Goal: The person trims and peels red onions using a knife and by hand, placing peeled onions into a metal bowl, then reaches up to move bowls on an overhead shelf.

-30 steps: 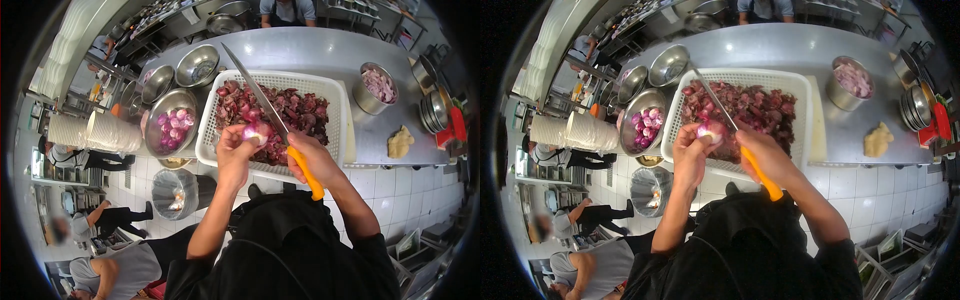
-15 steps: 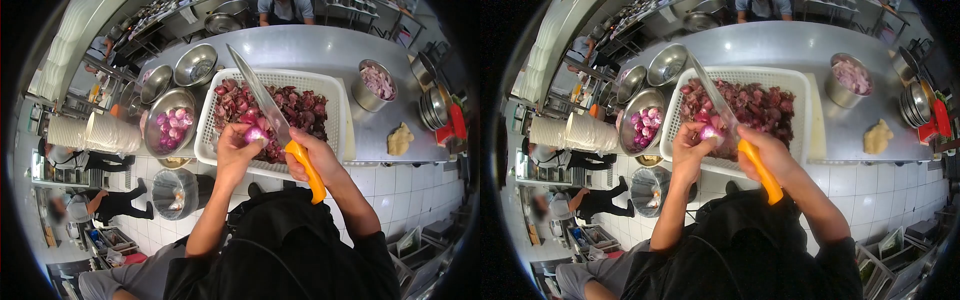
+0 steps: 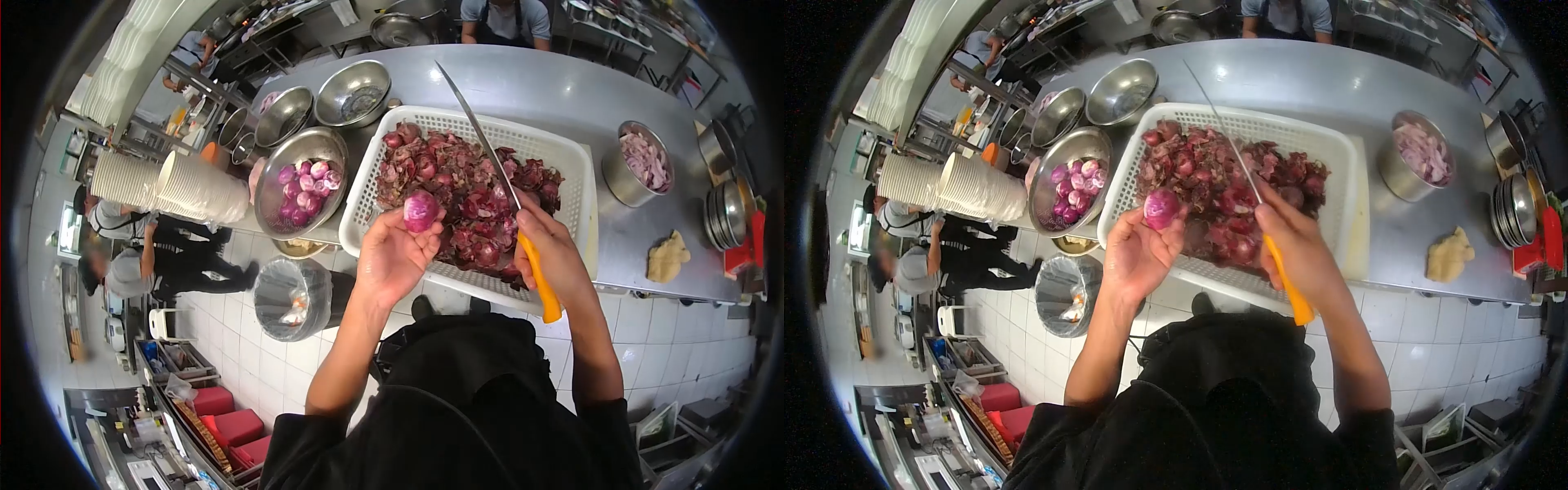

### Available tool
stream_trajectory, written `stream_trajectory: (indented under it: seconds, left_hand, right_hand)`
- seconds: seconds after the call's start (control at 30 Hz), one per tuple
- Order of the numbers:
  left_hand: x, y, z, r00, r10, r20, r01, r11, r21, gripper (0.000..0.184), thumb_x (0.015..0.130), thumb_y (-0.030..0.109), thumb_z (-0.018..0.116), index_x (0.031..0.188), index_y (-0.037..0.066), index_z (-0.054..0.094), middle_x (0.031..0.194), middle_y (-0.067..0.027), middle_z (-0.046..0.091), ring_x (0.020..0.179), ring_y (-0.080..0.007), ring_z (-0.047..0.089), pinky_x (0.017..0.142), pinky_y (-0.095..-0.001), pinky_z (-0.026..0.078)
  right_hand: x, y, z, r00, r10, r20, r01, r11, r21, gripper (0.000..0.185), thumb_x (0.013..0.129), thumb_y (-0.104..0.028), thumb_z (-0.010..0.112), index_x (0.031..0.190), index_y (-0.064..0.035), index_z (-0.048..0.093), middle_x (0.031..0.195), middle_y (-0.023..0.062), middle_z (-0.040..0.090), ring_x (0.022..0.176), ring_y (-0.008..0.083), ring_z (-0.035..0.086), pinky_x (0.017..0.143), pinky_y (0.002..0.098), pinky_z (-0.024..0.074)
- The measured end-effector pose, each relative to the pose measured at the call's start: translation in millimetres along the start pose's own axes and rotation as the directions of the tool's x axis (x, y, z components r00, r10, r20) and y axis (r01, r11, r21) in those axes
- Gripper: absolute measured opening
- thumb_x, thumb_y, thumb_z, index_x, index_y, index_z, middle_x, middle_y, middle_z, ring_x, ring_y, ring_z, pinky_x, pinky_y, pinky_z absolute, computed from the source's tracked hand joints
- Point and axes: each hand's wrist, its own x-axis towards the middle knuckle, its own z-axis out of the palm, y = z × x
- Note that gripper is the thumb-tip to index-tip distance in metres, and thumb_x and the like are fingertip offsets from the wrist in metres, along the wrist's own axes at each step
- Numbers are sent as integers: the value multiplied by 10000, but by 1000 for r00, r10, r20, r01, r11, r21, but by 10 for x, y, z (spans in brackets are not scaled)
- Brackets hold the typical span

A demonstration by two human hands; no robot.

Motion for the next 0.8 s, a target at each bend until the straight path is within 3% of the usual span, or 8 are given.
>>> stream_trajectory:
  seconds: [0.07, 0.17, 0.3, 0.4, 0.5, 0.63, 0.73, 0.8]
  left_hand:
    - [-1, 12, 11, 1000, 24, -11, -24, 1000, 2, 351, 912, 212, 610, 1164, -31, 595, 1141, -181, 663, 1004, -286, 657, 898, -358, 540]
    - [-4, 86, -32, 998, 62, 8, -62, 998, 12, 317, 901, 173, 628, 1150, -22, 600, 1136, -174, 663, 1013, -293, 654, 906, -362, 538]
    - [-91, 277, -56, 952, 299, -64, -283, 942, 183, 300, 885, 96, 645, 1164, 11, 577, 1130, -152, 665, 1015, -292, 652, 910, -387, 538]
    - [-147, 559, -252, 786, 598, -160, -444, 725, 527, 295, 887, 58, 638, 1168, 16, 558, 1111, -136, 666, 1010, -268, 654, 905, -381, 538]
    - [-152, 876, -502, 682, 689, -247, -463, 668, 583, 265, 888, 22, 634, 1140, 18, 554, 1075, -112, 656, 958, -231, 662, 865, -377, 552]
    - [0, 1247, -986, 588, 783, -204, -409, 505, 760, 307, 854, 39, 699, 1127, 2, 564, 1055, -116, 648, 930, -191, 654, 792, -336, 563]
    - [126, 1458, -1137, 554, 809, -196, -236, 379, 895, 432, 839, 82, 754, 1209, -55, 579, 1071, -125, 648, 944, -177, 643, 799, -289, 535]
    - [225, 1490, -1181, 441, 893, 96, -165, -25, 986, 422, 837, 105, 774, 1189, -64, 615, 1044, -119, 659, 918, -171, 644, 786, -275, 524]
  right_hand:
    - [-22, -9, 26, 998, -58, 28, 59, 998, -22, 566, 1034, -382, 465, 1515, -96, 383, 569, 32, 490, 437, 123, 468, 423, 269, 371]
    - [12, -15, -32, 995, 92, 29, -92, 996, 13, 555, 1033, -380, 469, 1509, -104, 396, 569, 25, 487, 447, 112, 468, 412, 267, 370]
    - [-28, -40, -9, 995, 69, -72, -69, 998, 13, 564, 1028, -375, 479, 1516, -109, 383, 566, 16, 473, 447, 94, 452, 404, 255, 365]
    - [-68, -17, -81, 994, 31, -109, -30, 999, 13, 581, 1022, -374, 488, 1527, -116, 364, 564, 12, 463, 443, 93, 448, 406, 248, 363]
    - [-99, -1, -117, 982, 29, -186, -30, 1000, -2, 609, 1019, -372, 497, 1530, -79, 345, 563, 11, 458, 438, 95, 441, 405, 245, 356]
    - [-124, 17, -143, 977, -5, -212, 9, 1000, 18, 632, 1013, -372, 515, 1517, -34, 339, 563, 12, 463, 429, 97, 440, 401, 245, 348]
    - [-96, 88, -162, 967, -3, -253, -2, 1000, -23, 593, 1017, -403, 509, 1484, -58, 388, 580, 12, 455, 407, 86, 410, 366, 235, 318]
    - [-103, 96, -167, 965, -16, -261, 7, 999, -34, 574, 1014, -387, 527, 1454, -44, 390, 579, 14, 466, 408, 87, 416, 375, 237, 320]
